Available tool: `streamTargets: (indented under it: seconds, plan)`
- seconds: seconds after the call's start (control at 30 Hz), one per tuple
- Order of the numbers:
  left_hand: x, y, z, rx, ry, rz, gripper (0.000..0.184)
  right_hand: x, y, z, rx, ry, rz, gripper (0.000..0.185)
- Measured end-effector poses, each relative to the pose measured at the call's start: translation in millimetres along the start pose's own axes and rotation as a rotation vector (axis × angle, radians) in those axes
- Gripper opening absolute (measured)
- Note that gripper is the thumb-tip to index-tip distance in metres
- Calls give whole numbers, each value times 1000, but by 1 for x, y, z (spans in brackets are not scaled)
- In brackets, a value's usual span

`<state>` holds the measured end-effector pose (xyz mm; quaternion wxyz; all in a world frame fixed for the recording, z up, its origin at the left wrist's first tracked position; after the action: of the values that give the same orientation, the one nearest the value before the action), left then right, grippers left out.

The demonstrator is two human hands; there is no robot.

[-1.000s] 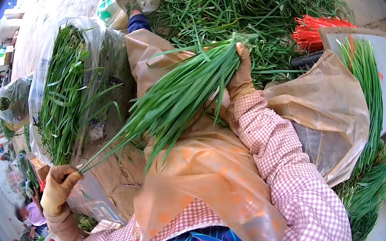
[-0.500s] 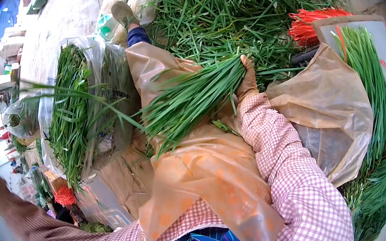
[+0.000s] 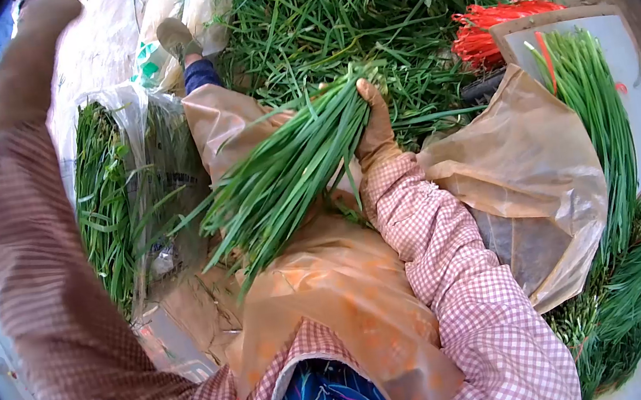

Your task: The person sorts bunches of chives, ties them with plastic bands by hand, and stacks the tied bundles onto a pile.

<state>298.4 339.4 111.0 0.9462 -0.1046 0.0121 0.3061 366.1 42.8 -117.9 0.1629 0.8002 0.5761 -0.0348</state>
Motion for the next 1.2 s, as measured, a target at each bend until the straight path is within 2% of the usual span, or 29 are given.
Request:
streamTargets:
  seconds: [0.13,0.2,0.3,0.43,0.5,0.53,0.63,0.67,0.7,0.8,1.1,1.2]
  plan:
    - [-65,13,-50,-361,261,-136,62,1,5,-25,20,31,10,49]
    - [-130,-24,-58,-561,460,-28,72,1,9,-35,35,32,19,49]
    - [-184,-30,-102,-1305,674,318,83,7,14,-33,5,-40,55,52]
    - [-216,-34,-120,-1505,547,290,86,-1,9,-47,-24,50,23,53]
    - [-212,-39,-142,-1798,730,406,88,0,8,-46,-53,44,17,53]
    - [-213,-43,-144,-1838,738,409,88,3,12,-38,-51,-20,9,49]
    - [-230,-52,-129,-1848,670,324,88,6,17,-35,-180,-3,76,44]
    - [-235,-56,-121,-1854,661,307,89,0,19,-40,-159,-20,55,31]
    - [-240,-59,-114,-1859,647,289,89,2,21,-35,-160,-22,57,31]
    - [-257,-69,-100,-1885,639,263,89,7,24,-32,-200,-111,132,12]
    - [-302,-97,-88,-2101,585,334,92,8,32,-34,-227,-98,81,9]
    - [-313,-106,-78,-2204,548,362,93,13,30,-33,-223,-163,118,9]
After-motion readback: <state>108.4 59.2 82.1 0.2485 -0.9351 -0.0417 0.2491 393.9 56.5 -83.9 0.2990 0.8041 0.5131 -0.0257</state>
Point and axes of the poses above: each hand's wrist, its own x-axis towards the middle knuckle, its own z-axis out of the back of the hand, y = z × x, the point moved 1 cm from there along x, towards the middle knuckle, and after that the axes turned 5 degrees about z, right-handed, at the moved point
